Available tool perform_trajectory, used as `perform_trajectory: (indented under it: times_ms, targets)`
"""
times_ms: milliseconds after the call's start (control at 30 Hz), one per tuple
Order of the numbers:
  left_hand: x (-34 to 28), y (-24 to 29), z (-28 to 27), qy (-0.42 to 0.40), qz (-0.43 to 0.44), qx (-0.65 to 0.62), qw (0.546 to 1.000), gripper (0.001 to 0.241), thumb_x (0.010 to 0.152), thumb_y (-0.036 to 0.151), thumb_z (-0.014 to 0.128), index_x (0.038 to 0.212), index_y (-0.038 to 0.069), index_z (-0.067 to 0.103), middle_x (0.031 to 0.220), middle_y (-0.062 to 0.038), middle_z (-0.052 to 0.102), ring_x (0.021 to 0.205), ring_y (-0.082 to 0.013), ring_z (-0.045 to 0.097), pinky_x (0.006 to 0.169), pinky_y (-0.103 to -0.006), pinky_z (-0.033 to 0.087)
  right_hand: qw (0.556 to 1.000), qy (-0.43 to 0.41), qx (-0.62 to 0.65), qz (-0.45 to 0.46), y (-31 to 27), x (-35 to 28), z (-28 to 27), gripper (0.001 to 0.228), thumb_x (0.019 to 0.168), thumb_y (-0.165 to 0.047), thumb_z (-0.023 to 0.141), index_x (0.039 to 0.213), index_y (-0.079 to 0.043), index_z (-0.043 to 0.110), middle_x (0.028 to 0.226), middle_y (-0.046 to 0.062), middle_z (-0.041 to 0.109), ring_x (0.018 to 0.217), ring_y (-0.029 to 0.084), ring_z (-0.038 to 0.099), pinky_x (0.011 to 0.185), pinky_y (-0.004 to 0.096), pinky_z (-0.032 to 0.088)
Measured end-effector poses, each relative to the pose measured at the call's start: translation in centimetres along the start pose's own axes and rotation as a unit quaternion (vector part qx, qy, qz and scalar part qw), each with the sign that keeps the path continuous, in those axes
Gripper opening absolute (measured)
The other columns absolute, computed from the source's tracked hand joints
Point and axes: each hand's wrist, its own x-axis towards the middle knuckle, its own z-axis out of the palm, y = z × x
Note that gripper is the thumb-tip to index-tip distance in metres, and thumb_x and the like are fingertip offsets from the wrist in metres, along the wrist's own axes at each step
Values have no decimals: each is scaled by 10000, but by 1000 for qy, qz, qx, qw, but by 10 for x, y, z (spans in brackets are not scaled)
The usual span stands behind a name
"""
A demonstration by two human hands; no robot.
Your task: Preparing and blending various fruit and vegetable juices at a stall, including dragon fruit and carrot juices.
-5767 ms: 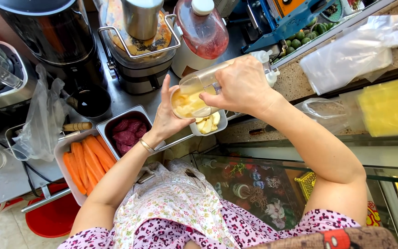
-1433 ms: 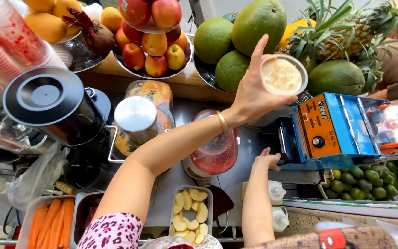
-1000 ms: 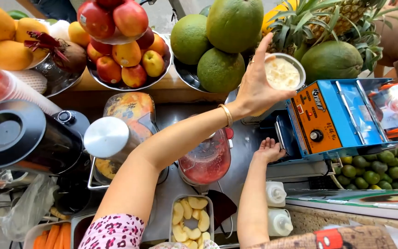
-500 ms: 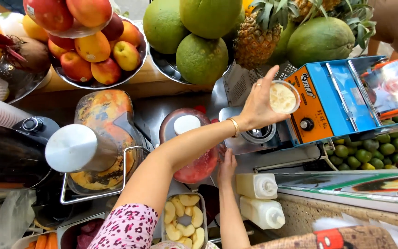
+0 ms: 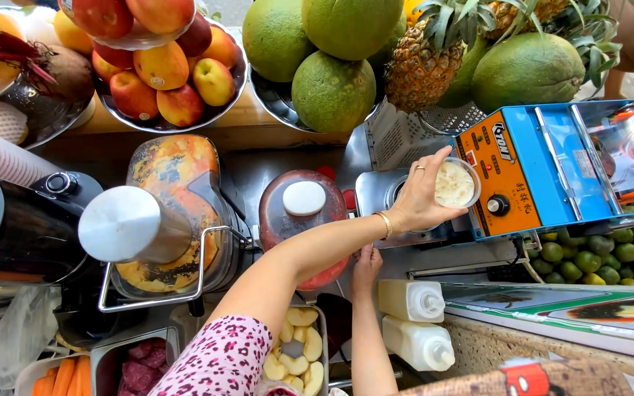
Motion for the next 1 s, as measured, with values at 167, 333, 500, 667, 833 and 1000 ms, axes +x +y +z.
perform_trajectory:
  times_ms: [167, 333, 500, 667, 833, 1000]
  targets:
    - [3, -2, 1, 1, 6, 4, 1000, 1162, 640, 306, 918, 1570, 52, 269, 1376, -234, 493, 1269, -409, 494, 1129, -475, 403, 1000, -12, -5, -14, 13, 4, -5, 478, 1116, -361, 513, 862, 25, 638, 800, 23, 647, 717, 105, 563, 664, 290, 488]
    - [-2, -19, 11, 16, 28, 1, 999, 1157, 610, 284, 951, 1543, 39, 311, 1366, -220, 525, 1252, -404, 516, 1128, -463, 411, 995, 27, -88, -26, 31, 3, -11, 411, 1071, -302, 513, 861, 22, 651, 801, 38, 673, 741, 110, 607, 678, 307, 514]
    - [-16, -49, 21, -42, -56, 18, 997, 1221, 565, 268, 968, 1560, 61, 290, 1281, -197, 554, 1192, -396, 534, 1087, -459, 423, 994, 57, -89, -8, 30, 3, -5, 401, 1055, -306, 547, 878, 26, 687, 821, 73, 742, 738, 148, 699, 682, 304, 554]
    - [-34, -68, 24, -66, -79, 173, 980, 1275, 588, 349, 970, 1584, 96, 214, 1392, -198, 499, 1287, -415, 445, 1113, -534, 333, 1000, 11, 1, -25, 52, 4, -10, 378, 1067, -306, 546, 900, 7, 678, 825, 45, 716, 736, 118, 687, 699, 296, 566]
    - [-41, -65, 25, -148, -152, 223, 952, 1274, 589, 407, 954, 1582, 163, 194, 1426, -184, 465, 1345, -424, 390, 1090, -649, 262, 997, 8, -47, -55, 49, 1, -13, 385, 1096, -298, 538, 878, -7, 663, 785, 1, 652, 729, 75, 569, 663, 261, 471]
    - [-39, -18, 10, -191, -219, 252, 923, 1314, 561, 355, 940, 1586, 173, 138, 1577, -251, 280, 1441, -474, 255, 1101, -701, 207, 990, 30, -131, -54, 9, -6, 1, 385, 1094, -284, 535, 871, 3, 661, 739, 6, 606, 706, 87, 510, 610, 284, 407]
